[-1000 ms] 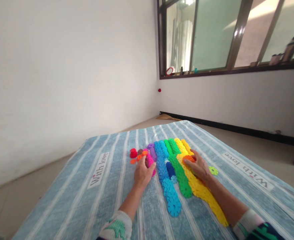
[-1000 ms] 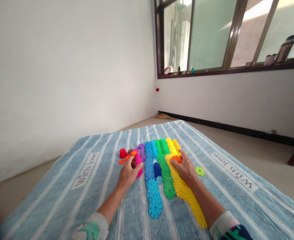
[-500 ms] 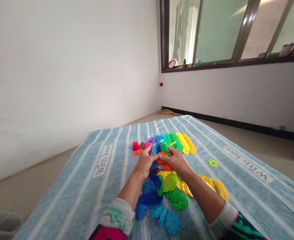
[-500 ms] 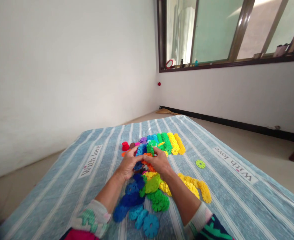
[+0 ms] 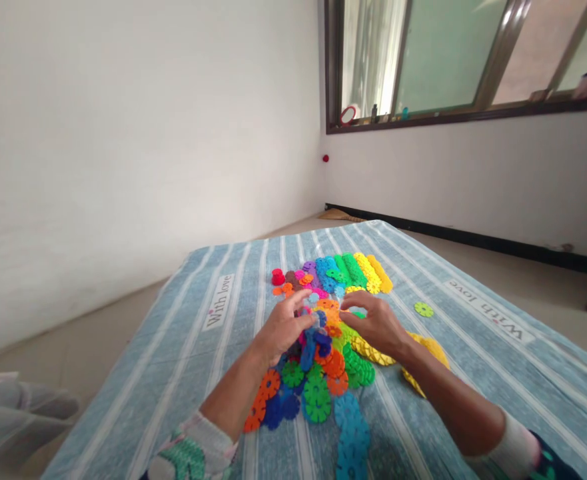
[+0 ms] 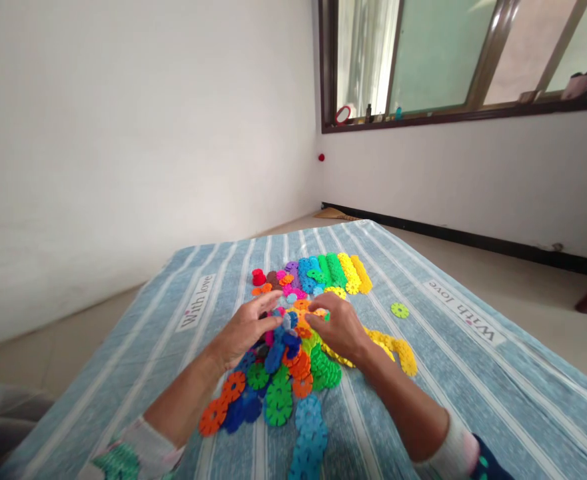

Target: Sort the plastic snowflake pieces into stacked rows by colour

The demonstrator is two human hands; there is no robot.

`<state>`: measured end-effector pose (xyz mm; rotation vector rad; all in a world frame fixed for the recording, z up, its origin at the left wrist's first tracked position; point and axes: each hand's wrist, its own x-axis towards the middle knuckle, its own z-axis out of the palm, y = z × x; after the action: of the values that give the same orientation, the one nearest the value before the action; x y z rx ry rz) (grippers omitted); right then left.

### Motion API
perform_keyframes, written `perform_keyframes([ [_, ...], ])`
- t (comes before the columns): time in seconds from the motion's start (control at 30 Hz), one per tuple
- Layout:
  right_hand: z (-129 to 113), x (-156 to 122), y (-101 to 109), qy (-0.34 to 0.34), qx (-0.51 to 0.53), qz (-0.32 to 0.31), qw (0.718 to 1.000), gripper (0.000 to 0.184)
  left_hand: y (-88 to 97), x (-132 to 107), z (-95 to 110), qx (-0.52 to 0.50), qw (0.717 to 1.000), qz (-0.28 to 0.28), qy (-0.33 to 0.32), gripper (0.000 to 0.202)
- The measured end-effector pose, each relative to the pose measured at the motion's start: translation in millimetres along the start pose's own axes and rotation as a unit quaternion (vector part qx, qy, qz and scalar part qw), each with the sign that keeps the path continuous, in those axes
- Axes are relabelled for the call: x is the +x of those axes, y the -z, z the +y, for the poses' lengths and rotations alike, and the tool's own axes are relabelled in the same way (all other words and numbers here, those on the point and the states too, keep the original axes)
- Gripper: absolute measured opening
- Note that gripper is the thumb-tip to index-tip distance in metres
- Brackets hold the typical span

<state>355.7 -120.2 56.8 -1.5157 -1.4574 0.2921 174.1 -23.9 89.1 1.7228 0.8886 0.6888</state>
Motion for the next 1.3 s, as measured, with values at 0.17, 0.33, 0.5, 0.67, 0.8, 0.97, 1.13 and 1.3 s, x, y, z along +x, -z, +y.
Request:
perform_keyframes([
  [0.17, 55, -56, 76, -0.254, -0.322, -0.018, 0.912, 0.057, 42.5, -51, -31, 0.221, 0.973, 0.056, 0.022, 0.061],
  [0.33, 74, -72, 70, -0.282, -0.302, -0.066, 0.908, 0.055, 51.5, -74, -59, 0.267, 0.959, 0.037, 0.088, 0.070],
  [0.5, 38, -37, 3, -0.261, -0.074, -0.020, 0.962, 0.051, 1.1, -45, -42, 0.056, 0.993, -0.012, 0.105, 0.099],
  [0.67, 5, -10, -43, -0.251, 0.227, -0.028, 0.940, 0.049, -29.7, -12, -32, -0.171, 0.977, -0.035, 0.121, 0.085],
  [0.8, -19, -6, -54, -0.228, 0.241, -0.025, 0.943, 0.041, -17.8, 7, -26, -0.199, 0.974, -0.074, 0.073, 0.070],
  [0.97, -42, -17, -47, -0.183, 0.213, -0.086, 0.956, 0.027, 11.8, 13, -9, -0.073, 0.988, -0.134, 0.035, 0.071],
  [1.13, -51, -28, -47, -0.190, 0.273, -0.121, 0.935, 0.030, 15.2, 5, 3, -0.099, 0.989, -0.109, 0.033, 0.063],
  [1.3, -43, -20, -47, -0.118, 0.164, -0.084, 0.976, 0.041, 19.7, 11, -2, -0.111, 0.987, -0.099, 0.063, 0.058],
])
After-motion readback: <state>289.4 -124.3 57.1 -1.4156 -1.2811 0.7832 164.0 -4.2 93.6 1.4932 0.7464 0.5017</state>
